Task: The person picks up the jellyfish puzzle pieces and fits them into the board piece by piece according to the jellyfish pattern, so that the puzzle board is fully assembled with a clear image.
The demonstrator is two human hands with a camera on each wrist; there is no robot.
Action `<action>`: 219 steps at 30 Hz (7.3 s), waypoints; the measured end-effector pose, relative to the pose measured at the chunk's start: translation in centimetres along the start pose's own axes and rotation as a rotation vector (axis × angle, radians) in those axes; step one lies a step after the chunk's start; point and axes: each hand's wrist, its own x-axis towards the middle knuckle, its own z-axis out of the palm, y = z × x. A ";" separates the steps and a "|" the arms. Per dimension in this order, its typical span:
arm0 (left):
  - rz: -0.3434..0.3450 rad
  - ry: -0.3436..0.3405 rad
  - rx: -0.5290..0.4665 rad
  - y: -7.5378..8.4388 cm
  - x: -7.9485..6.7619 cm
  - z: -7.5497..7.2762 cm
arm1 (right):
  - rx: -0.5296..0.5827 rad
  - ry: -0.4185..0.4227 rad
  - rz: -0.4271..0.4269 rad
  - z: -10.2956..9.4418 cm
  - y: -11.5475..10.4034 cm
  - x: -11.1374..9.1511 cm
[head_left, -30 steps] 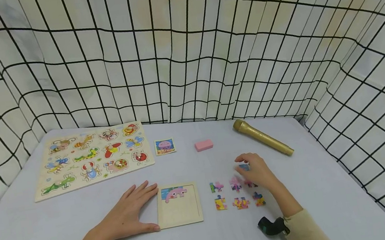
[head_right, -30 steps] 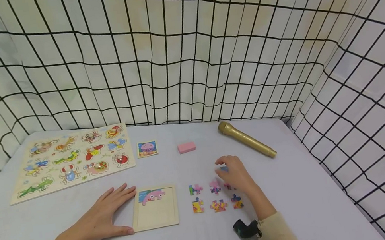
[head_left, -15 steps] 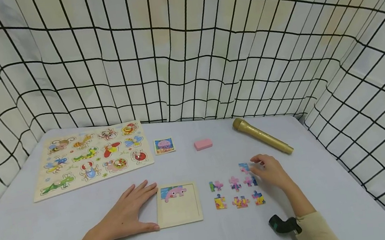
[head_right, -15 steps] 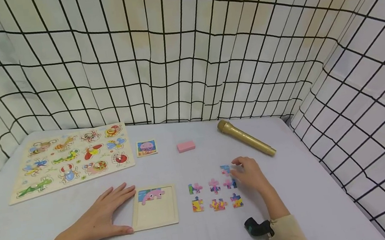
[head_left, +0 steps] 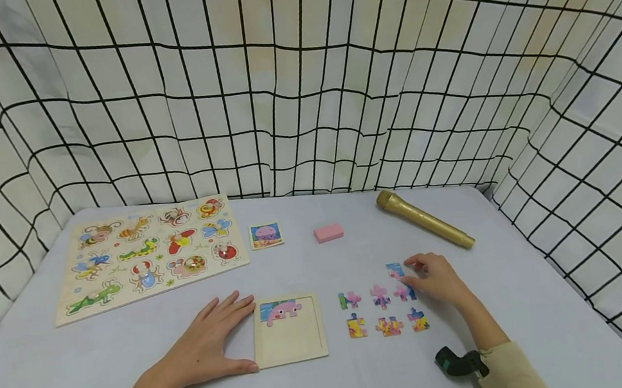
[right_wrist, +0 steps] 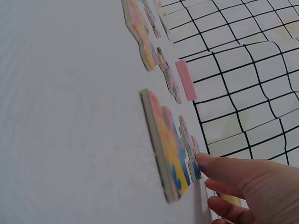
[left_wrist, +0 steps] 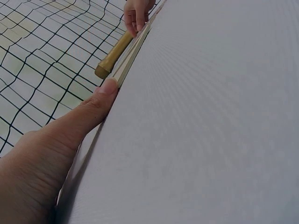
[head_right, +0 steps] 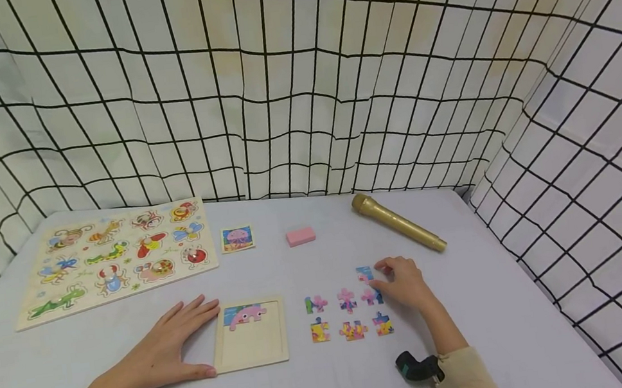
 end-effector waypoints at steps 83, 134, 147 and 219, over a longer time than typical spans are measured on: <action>0.008 -0.006 -0.003 -0.1 0.0 0.0 | 0.349 -0.206 -0.283 6.2 -11.7 2.1; 0.008 -0.010 -0.009 0.0 0.1 -0.2 | 0.284 -0.258 -0.298 8.6 -14.2 1.8; 0.010 -0.010 -0.018 0.0 0.2 -0.2 | 0.235 -0.212 -0.306 9.0 -14.4 1.9; 0.001 -0.005 -0.008 0.0 0.1 0.0 | 0.038 -0.142 -0.228 4.7 -8.2 -0.7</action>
